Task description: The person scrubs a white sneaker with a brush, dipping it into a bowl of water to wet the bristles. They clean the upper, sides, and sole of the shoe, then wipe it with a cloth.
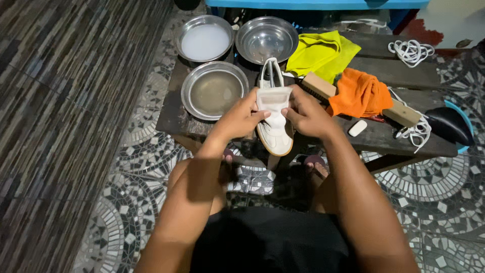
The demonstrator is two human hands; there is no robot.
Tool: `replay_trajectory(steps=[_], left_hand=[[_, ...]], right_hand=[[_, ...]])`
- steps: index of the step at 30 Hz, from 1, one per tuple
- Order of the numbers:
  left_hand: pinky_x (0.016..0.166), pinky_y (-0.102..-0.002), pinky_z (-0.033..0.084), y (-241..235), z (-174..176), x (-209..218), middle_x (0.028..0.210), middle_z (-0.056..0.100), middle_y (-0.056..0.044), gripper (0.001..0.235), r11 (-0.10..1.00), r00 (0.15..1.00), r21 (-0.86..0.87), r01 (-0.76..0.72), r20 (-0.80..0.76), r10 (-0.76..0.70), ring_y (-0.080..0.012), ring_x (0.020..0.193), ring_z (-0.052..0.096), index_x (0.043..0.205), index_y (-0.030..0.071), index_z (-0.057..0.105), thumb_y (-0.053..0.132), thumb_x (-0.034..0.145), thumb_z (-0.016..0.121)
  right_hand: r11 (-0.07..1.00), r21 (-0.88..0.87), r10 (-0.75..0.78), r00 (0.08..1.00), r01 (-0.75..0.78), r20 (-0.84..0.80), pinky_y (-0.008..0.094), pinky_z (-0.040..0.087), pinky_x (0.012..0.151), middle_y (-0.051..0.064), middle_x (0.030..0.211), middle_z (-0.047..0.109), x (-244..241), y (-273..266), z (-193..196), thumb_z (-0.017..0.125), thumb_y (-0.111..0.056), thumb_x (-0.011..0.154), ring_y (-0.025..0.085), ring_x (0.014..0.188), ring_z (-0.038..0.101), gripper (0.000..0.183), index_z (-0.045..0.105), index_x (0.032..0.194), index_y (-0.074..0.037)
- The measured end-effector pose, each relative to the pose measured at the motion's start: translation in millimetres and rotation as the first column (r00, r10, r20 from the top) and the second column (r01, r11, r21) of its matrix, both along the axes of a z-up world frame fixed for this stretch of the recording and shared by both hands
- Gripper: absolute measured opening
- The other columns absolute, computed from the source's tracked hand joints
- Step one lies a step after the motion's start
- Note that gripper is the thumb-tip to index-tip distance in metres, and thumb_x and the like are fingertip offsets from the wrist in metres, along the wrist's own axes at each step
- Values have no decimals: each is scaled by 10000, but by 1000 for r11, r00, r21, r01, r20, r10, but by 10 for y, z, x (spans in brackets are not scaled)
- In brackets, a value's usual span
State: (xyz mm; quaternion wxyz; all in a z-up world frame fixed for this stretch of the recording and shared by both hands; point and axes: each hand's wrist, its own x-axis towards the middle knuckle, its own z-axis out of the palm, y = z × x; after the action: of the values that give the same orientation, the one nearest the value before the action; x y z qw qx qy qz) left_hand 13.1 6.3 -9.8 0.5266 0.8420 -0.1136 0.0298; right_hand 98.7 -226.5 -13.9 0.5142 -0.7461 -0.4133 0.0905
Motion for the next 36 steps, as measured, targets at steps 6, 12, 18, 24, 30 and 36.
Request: replay_trajectory(steps=[6, 12, 18, 24, 30, 36], left_hand=[[739, -490, 614, 12, 12, 67, 944, 712, -300, 569, 999, 998, 13, 33, -55, -32, -352, 801, 761, 1506, 35, 444, 156, 1005, 686], [600, -420, 624, 5, 5, 49, 779, 704, -232, 509, 996, 994, -4, 84, -74, -84, -285, 566, 750, 1480, 10, 468, 121, 1005, 617], [928, -638, 552, -8, -36, 115, 1143, 688, -420, 501, 984, 977, 127, 127, 153, -146, -541, 1052, 715, 1444, -118, 460, 122, 1033, 617], [773, -558, 593, 48, -207, 271, 1030, 751, -307, 533, 995, 995, 31, 98, 30, -99, -342, 771, 775, 1529, -18, 431, 93, 1037, 606], [500, -325, 572, -36, -105, 90, 617, 654, -167, 480, 967, 984, -256, 6, -172, -51, -246, 512, 685, 1473, 23, 469, 145, 1035, 625], [504, -316, 588, -298, 79, 39, 674, 743, -98, 185, 874, 954, -383, -300, -132, 270, -72, 607, 632, 1009, 96, 783, 278, 997, 756]], right_hand=[[1000, 19, 24, 990, -22, -142, 350, 493, 645, 54, 751, 607, -85, -29, 70, 578, -5, 1003, 198, 636, 556, 256, 514, 1249, -35], [979, -199, -29, 993, 52, 116, 487, 486, 602, 272, 684, 634, -215, -130, 324, 575, -108, 1043, 393, 605, 622, 160, 513, 1132, 10], [981, -185, -41, 994, 59, 102, 533, 517, 663, 305, 763, 655, -172, -39, 226, 539, -83, 1051, 490, 718, 689, 171, 497, 1200, -10], [999, -34, -2, 997, 0, -72, 485, 531, 764, 174, 846, 669, 38, -16, -38, 549, -30, 1030, 299, 792, 642, 243, 547, 1273, -27], [976, 215, 115, 918, -34, -380, 208, 409, 581, -12, 803, 640, -73, -36, -103, 580, -32, 1047, 54, 623, 496, 305, 503, 1340, -69], [945, 260, -102, 936, 197, -338, 190, 376, 560, -29, 660, 589, 45, -45, -390, 662, -30, 1027, 53, 582, 495, 35, 649, 1038, -61]])
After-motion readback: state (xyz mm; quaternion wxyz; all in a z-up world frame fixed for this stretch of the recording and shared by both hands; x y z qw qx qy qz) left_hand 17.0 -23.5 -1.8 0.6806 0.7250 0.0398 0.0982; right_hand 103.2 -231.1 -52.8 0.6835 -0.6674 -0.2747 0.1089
